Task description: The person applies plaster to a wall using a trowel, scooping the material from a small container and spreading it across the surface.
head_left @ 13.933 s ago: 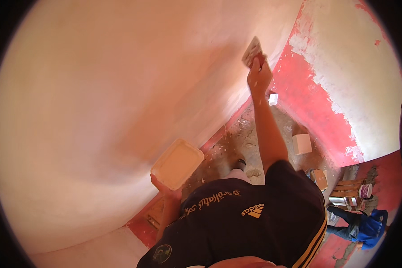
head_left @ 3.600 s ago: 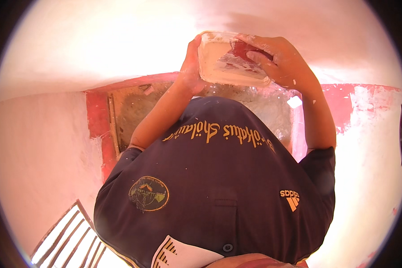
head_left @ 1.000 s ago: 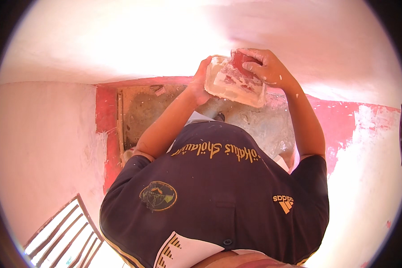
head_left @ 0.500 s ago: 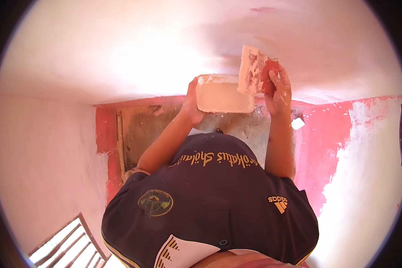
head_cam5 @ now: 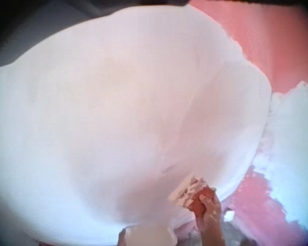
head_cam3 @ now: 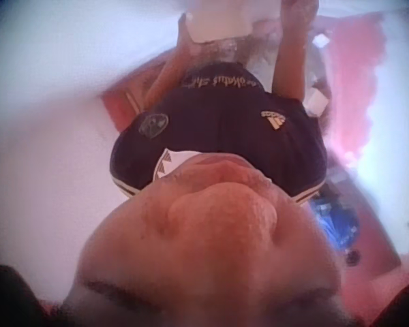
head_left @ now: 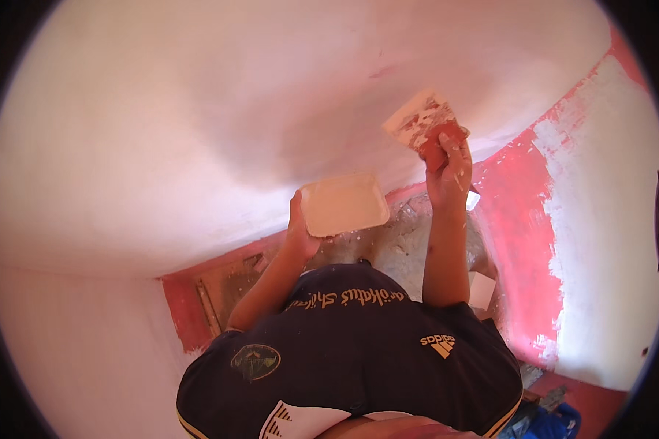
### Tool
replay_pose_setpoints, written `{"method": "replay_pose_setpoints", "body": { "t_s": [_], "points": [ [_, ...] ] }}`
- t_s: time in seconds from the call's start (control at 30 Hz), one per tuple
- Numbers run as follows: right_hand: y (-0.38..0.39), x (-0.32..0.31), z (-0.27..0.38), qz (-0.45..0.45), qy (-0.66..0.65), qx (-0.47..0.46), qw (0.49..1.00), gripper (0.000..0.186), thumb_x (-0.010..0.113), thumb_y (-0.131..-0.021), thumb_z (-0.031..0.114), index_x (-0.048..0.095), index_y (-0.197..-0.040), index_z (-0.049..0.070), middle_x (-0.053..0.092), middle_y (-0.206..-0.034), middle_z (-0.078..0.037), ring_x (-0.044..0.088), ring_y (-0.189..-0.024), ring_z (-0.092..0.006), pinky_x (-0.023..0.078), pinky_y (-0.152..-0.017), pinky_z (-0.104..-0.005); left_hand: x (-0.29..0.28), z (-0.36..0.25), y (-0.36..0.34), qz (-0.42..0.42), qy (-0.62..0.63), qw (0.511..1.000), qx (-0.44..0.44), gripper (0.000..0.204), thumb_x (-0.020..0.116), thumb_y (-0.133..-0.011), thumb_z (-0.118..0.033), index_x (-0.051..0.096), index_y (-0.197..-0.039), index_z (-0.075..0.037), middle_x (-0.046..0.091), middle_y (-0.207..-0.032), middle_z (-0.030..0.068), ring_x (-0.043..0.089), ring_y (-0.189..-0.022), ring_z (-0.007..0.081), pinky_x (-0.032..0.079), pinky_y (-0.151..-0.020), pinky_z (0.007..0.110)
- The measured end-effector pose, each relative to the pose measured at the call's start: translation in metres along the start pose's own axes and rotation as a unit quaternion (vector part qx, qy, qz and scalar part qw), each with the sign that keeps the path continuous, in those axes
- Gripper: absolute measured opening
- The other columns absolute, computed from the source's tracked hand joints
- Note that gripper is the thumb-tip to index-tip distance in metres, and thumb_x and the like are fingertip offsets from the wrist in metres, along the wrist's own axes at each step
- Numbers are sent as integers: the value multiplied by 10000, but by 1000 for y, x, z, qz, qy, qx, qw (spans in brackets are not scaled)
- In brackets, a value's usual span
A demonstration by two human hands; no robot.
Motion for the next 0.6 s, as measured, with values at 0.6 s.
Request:
{"method": "replay_pose_setpoints", "body": {
  "t_s": [0.6],
  "points": [
    [17,214,-88,-136,575,-528,611,226,694,-902,133,721,-1124,104,622,-719,-94,617,-645,-271,503,-554,-381,-126,-48,74,55,-22,994,95,431,491,-997,-424,560,-1277,-104,619,-1220,92,610,-1151,260,539,-902,475]
  ]
}}
Point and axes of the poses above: each hand's wrist, its own y-axis away from the middle knuckle, its own x-axis out of the palm, z = x × y, the point moved 3 cm from there along -y, towards the middle knuckle
